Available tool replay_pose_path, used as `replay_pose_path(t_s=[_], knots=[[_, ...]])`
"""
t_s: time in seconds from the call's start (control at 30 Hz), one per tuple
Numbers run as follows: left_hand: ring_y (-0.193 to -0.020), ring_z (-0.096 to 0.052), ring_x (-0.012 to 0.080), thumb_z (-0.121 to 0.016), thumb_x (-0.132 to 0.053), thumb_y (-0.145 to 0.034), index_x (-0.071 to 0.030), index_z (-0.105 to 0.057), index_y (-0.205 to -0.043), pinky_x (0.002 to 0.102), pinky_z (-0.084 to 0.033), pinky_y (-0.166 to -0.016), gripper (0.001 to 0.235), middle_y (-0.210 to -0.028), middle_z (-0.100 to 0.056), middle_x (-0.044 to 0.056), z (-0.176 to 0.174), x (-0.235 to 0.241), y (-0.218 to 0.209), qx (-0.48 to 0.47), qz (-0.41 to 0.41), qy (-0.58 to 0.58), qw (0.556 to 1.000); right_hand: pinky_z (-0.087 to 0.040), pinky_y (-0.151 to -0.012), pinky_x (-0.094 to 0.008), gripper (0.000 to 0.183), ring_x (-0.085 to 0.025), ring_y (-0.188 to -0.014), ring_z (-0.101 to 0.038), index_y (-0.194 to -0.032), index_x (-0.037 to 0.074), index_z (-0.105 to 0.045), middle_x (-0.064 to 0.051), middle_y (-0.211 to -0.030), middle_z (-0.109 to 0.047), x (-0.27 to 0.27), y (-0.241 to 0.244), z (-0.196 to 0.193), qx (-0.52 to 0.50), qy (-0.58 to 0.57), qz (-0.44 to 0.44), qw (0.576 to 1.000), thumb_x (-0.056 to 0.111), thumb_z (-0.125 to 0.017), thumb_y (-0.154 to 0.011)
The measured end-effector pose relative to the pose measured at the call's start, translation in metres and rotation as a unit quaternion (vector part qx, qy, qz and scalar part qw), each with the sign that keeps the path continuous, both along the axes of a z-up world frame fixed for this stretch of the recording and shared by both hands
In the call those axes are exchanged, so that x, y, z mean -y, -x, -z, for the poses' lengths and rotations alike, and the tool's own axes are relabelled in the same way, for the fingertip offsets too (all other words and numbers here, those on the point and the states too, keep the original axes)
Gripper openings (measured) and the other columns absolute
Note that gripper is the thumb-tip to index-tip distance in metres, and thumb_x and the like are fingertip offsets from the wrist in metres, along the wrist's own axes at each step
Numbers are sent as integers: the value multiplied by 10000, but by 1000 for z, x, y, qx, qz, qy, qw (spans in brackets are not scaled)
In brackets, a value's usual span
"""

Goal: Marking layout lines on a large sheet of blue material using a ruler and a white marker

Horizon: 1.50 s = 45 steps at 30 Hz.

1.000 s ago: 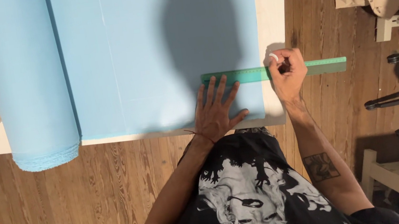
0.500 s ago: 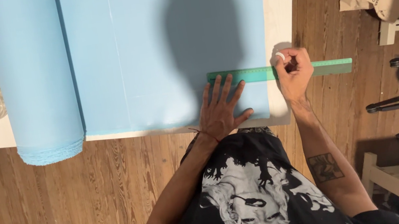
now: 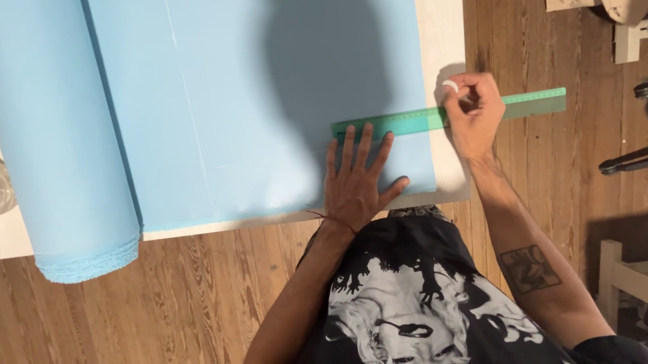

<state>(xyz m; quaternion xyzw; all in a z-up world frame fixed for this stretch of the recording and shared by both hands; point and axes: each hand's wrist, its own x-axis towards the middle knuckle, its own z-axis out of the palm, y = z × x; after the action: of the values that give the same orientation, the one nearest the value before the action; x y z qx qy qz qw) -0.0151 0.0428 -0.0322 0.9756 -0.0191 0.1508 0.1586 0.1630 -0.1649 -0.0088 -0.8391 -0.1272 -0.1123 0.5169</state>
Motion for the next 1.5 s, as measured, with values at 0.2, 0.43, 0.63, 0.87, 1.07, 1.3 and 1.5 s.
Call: replay_pose_path(t_s=[0.2,0.43,0.63,0.87,1.07,1.3,1.5], knots=[[-1683,-491,459,-478,-919,-1048,-306,-454,-1827,696,-375,-1380,992,-1808,-514,180,-8,-3,2,30,-1,2,1000,-675,-678,-389,155,-299,-783,-827,-1288,-3,-752,-201,-1082,-760,-73,22,-47,-157,-66,-94,981,-36,-687,-1152],[-1577,-609,454,-474,-977,-965,-229,-669,-1657,686,-444,-1348,1037,-1675,-642,174,-10,-8,4,54,-4,32,998,-534,-366,-277,240,-159,-401,-637,-1208,50,-874,-159,-873,-781,-135,21,-14,-295,5,-195,935,9,-905,-974],[-1666,-528,437,-358,-960,-1003,-237,-687,-1612,668,-419,-1366,1001,-1664,-642,167,1,-4,6,68,-6,54,996,-445,-315,-231,179,-119,-358,-579,-1152,34,-871,-183,-781,-803,-143,18,-18,-322,6,-203,925,-4,-859,-977],[-1722,-419,419,-172,-950,-1006,-262,-597,-1698,653,-262,-1459,1064,-1758,-564,149,-12,-9,12,2,3,36,999,-453,-337,-258,161,-124,-355,-580,-1109,7,-872,-171,-690,-762,-146,17,-22,-325,33,-216,920,-20,-839,-954],[-1716,-436,452,-471,-910,-966,-217,-583,-1698,667,-308,-1452,1014,-1755,-557,182,6,-3,9,14,12,53,998,-494,-367,-262,171,-148,-410,-640,-1108,-2,-880,-180,-714,-780,-149,13,-19,-310,79,-214,923,-4,-826,-947],[-1740,-395,446,-544,-897,-953,-222,-532,-1730,665,-281,-1467,1029,-1770,-543,175,5,-5,8,-11,20,38,999,-571,-440,-258,205,-154,-456,-673,-1112,29,-890,-155,-726,-791,-157,18,-37,-294,113,-214,925,11,-823,-919],[-1720,-429,453,-607,-909,-918,-224,-587,-1689,671,-314,-1451,1031,-1765,-548,178,10,-3,7,-1,20,36,999,-632,-653,-327,205,-208,-671,-781,-1092,56,-905,-132,-777,-810,-163,25,-48,-271,149,-200,930,59,-853,-893]])
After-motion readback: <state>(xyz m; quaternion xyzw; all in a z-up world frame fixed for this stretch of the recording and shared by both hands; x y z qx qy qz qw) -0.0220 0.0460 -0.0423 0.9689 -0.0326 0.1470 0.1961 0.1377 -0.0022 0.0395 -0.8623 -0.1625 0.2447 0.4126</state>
